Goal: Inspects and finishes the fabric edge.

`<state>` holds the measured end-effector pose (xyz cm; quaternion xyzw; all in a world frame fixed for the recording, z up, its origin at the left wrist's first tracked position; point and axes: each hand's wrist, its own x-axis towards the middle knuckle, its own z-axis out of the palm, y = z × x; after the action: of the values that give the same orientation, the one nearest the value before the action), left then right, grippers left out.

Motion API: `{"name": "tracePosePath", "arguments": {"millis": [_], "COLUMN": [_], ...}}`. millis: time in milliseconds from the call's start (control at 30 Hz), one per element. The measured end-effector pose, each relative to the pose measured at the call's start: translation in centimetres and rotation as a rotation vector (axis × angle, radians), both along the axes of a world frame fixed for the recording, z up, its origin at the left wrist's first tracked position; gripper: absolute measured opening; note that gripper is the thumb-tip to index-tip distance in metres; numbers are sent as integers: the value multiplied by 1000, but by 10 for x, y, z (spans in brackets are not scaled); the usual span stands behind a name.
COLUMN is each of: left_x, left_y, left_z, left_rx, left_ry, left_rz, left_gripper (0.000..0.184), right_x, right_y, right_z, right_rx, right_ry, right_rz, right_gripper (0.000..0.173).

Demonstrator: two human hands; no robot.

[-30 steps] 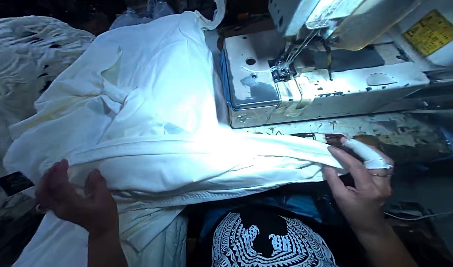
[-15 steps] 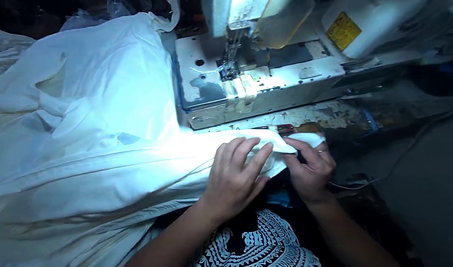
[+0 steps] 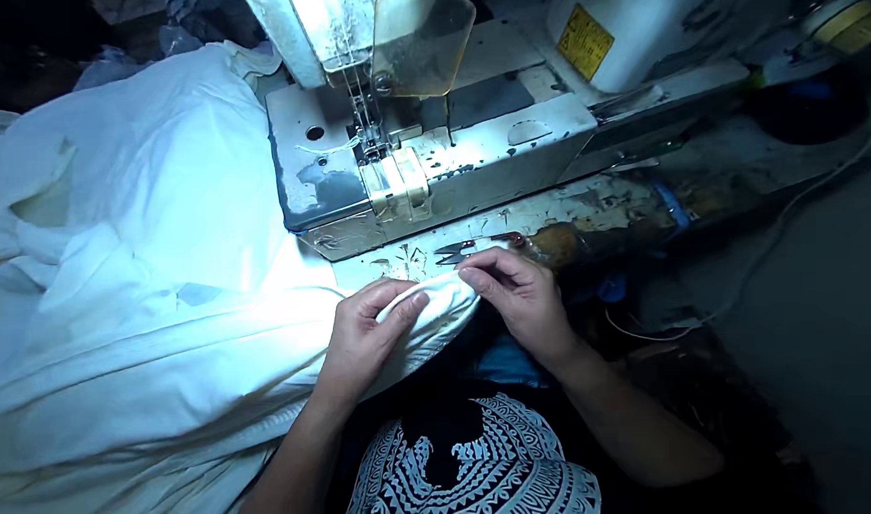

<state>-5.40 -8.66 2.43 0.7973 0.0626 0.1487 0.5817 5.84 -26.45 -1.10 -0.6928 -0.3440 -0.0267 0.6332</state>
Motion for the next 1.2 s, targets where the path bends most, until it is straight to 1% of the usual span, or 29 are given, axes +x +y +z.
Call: {"name": "tracePosePath", "arguments": {"millis": [33, 67, 100, 133, 167, 267, 367, 433, 533, 567, 600, 633, 667, 700, 733, 800, 833, 867, 900, 1000, 1200], "left_x": [0, 0, 0, 1, 1, 2, 3, 2, 5, 5, 5, 5, 5, 6, 6, 7, 7, 7, 6, 5, 4], "left_y": [3, 5, 8, 10, 12, 10, 8, 9, 11, 11, 11, 11, 10, 8, 7, 5, 4, 3, 3, 3, 4], "left_z": [-2, -2, -3, -4, -4, -1, -2, -4, -6, -6, -6, -6, -7, -7, -7, -7, -8, -8, -8, -8, -10], "left_rx": [6, 1, -11, -28, -49, -90, -80, -46, -47, -56, -62, -66, -70, -76, -78, -83, -89, -96, -106, -153, -196], "left_ry": [19, 50, 76, 92, 104, 129, 101, 89, 98, 101, 103, 102, 97, 92, 89, 77, 68, 59, 51, 22, -23], "left_rz": [19, 31, 35, 30, 21, -1, 0, 10, 18, 21, 22, 24, 32, 44, 58, 80, 86, 87, 85, 76, 68], "left_gripper": [13, 14, 14, 15, 16, 10, 10, 11, 14, 15, 15, 15, 15, 15, 15, 14, 14, 14, 14, 13, 11], "right_x": [4, 9, 14, 19, 23, 34, 42, 42, 40, 38, 35, 31, 24, 14, 0, -31, -41, -47, -50, -51, -52], "right_y": [-2, -6, -9, -13, -15, -16, -21, -24, -37, -44, -52, -59, -64, -66, -63, -43, -32, -21, -13, 2, 5], "right_z": [-2, -3, -3, -1, 3, 24, 35, 37, 45, 53, 60, 63, 65, 64, 59, 43, 35, 27, 21, 13, 14], "right_rx": [-133, -291, -442, -575, -669, -874, -996, -1045, -1019, -1003, -947, -841, -717, -586, -436, -166, -76, -26, -16, -32, -57], "right_ry": [-196, -345, -416, -449, -469, -458, -433, -485, -585, -559, -503, -439, -338, -192, -19, 266, 363, 443, 518, 718, 688], "right_rz": [-103, -167, -166, -125, -72, 91, 163, 125, -83, -150, -184, -186, -135, -11, 148, 420, 506, 546, 550, 468, 405], "right_gripper": [16, 22, 29, 34, 33, 36, 44, 43, 23, 21, 23, 28, 30, 30, 33, 36, 35, 35, 35, 31, 28]}}
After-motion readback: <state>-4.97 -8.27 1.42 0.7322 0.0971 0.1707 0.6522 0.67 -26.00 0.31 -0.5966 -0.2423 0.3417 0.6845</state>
